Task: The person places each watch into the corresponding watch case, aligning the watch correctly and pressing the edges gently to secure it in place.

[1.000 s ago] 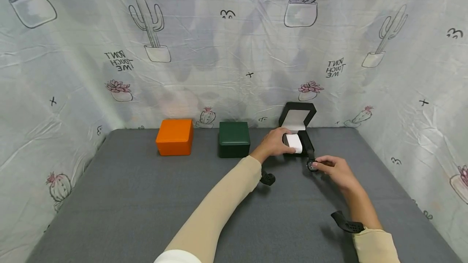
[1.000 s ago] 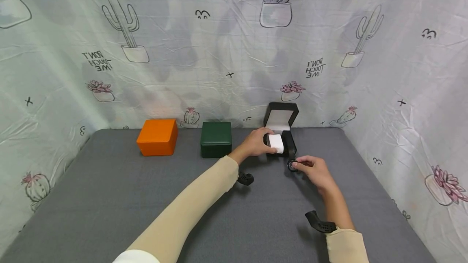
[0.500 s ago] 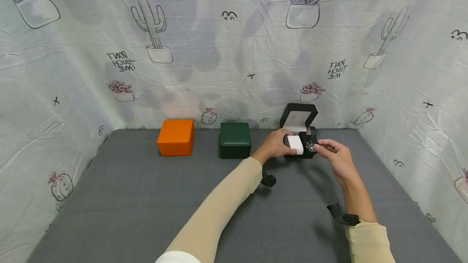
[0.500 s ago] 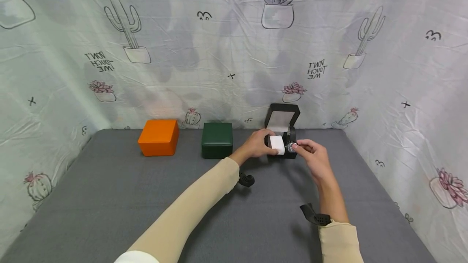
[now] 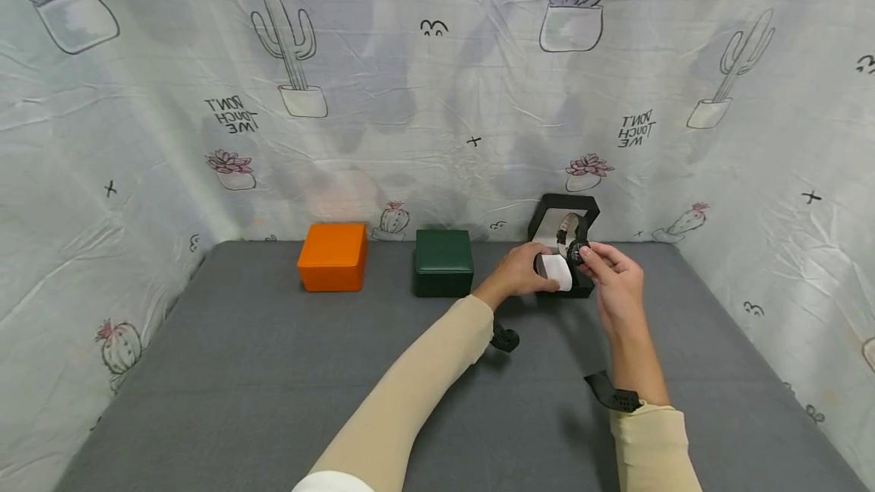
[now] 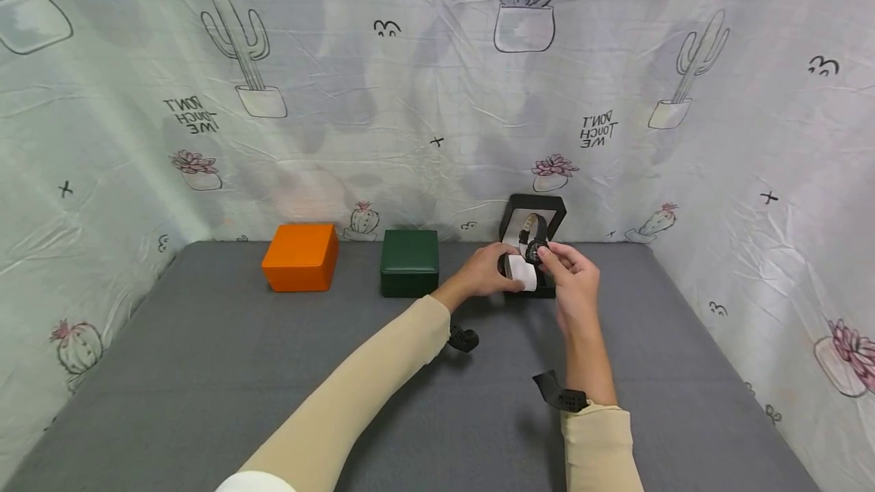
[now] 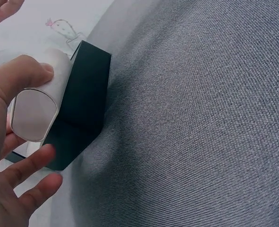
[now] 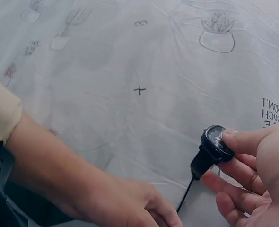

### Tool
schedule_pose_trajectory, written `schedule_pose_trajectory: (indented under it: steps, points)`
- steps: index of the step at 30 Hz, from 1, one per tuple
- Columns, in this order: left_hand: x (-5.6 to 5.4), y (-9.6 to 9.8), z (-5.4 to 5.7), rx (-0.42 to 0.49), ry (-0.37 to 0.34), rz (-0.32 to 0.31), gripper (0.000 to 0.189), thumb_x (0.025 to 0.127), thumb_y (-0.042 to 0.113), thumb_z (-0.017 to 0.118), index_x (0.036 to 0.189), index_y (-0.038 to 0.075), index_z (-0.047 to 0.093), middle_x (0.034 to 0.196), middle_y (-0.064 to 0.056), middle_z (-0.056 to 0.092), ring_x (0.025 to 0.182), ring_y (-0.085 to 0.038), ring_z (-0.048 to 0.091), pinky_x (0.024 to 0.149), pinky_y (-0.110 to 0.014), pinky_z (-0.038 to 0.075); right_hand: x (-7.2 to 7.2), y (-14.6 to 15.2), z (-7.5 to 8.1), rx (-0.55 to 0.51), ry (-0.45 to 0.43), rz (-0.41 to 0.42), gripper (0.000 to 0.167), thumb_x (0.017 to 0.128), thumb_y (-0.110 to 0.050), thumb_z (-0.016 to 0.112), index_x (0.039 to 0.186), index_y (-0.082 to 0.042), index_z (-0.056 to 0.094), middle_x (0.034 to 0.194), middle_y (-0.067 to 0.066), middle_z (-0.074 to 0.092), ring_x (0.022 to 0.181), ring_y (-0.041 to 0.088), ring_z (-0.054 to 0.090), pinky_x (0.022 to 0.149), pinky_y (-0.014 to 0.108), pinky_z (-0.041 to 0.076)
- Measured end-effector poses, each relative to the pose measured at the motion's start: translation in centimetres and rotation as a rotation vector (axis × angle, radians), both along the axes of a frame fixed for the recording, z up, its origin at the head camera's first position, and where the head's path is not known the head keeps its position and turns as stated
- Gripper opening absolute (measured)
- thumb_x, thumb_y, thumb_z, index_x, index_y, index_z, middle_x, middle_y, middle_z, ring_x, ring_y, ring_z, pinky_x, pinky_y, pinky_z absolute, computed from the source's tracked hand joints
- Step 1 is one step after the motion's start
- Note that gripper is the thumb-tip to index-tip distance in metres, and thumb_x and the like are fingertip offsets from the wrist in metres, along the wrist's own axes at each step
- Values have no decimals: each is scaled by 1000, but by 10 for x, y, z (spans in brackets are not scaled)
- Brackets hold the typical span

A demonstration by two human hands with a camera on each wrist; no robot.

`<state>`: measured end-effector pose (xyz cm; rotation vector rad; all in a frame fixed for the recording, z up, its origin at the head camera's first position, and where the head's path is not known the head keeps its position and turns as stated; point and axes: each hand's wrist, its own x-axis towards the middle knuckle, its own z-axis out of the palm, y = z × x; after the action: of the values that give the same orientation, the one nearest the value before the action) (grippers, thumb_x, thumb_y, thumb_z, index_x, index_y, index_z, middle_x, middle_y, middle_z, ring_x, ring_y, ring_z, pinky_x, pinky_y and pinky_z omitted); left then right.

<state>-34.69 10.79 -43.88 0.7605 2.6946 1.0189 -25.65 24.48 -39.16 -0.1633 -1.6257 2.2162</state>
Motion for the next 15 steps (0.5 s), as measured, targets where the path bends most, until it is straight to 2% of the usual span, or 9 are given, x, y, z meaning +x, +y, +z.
schedule_pose_trajectory:
  steps: [3, 7, 12, 15]
  points:
    - [2, 0, 1, 13, -11, -3, 60, 79, 41, 77, 133, 24, 55, 129, 4, 59, 101, -11, 57, 82, -28, 49, 0, -1, 1, -47, -11, -2, 9, 88, -2, 67, 82, -9, 71, 75, -3, 71, 61, 8, 64, 64, 18, 54]
    - [3, 0, 1, 26, -9, -10, 61, 80, 39, 77, 134, 22, 54, 131, 3, 59, 108, -13, 58, 88, -29, 50, 1, 0, 1, -57, -27, -16, 9, 89, -3, 67, 84, -10, 70, 71, -3, 70, 58, 8, 65, 60, 19, 54]
    - [3, 1, -1, 37, -4, -21, 61, 80, 37, 77, 134, 19, 54, 126, 1, 60, 99, -11, 57, 83, -26, 49, 2, 4, 1, -46, -39, -22, 8, 90, -5, 66, 86, -11, 69, 70, -3, 71, 55, 9, 66, 56, 20, 51]
    - [3, 0, -3, 56, -15, -12, 61, 80, 35, 77, 135, 19, 54, 124, 0, 61, 94, -10, 55, 78, -24, 47, 1, 5, 0, -4, -56, -22, 7, 90, -7, 66, 87, -12, 69, 71, -5, 70, 55, 8, 66, 56, 19, 50]
